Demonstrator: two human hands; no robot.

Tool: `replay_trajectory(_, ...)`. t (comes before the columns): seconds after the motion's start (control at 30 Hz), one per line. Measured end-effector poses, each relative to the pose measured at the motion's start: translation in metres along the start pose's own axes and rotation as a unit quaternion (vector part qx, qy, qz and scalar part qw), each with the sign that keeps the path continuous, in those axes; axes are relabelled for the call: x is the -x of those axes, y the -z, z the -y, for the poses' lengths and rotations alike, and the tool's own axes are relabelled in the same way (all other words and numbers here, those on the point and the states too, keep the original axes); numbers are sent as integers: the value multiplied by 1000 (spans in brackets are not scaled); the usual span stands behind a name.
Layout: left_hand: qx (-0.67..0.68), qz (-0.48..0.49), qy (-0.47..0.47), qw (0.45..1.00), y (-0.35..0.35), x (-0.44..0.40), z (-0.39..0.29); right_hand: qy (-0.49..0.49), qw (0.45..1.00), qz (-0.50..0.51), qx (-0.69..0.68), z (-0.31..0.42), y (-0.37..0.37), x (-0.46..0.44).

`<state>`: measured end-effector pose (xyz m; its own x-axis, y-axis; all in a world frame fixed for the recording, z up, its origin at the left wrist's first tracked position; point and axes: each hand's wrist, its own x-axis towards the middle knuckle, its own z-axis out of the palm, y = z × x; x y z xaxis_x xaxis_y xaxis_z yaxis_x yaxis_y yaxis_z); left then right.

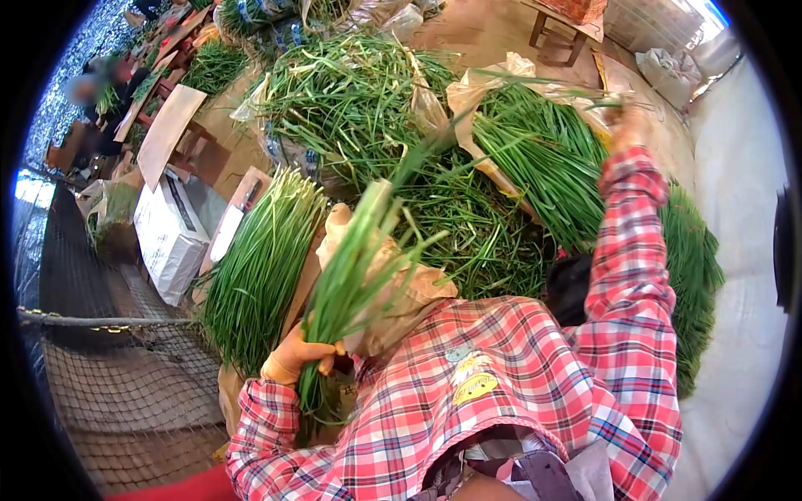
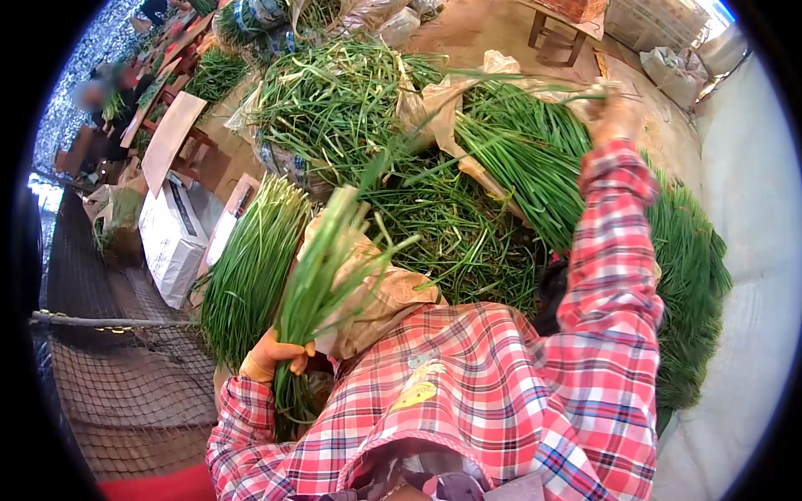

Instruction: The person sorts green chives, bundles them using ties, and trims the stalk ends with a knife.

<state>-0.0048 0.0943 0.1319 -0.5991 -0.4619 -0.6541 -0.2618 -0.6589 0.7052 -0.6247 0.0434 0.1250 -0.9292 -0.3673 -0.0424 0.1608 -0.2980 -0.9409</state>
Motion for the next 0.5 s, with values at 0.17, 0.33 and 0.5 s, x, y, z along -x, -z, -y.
replay_trajectory(0.17,169,-32,-131,976,25,5,25,80,984,110,117,17,1,54)
replay_trajectory(0.33,219,8,-208,953,10,-7,8,-52,384,681,622,-50,-16,238)
replay_trajectory(0.5,249,70,-209,943,-2,-31,8,-6,639,648,415,-64,-36,234)
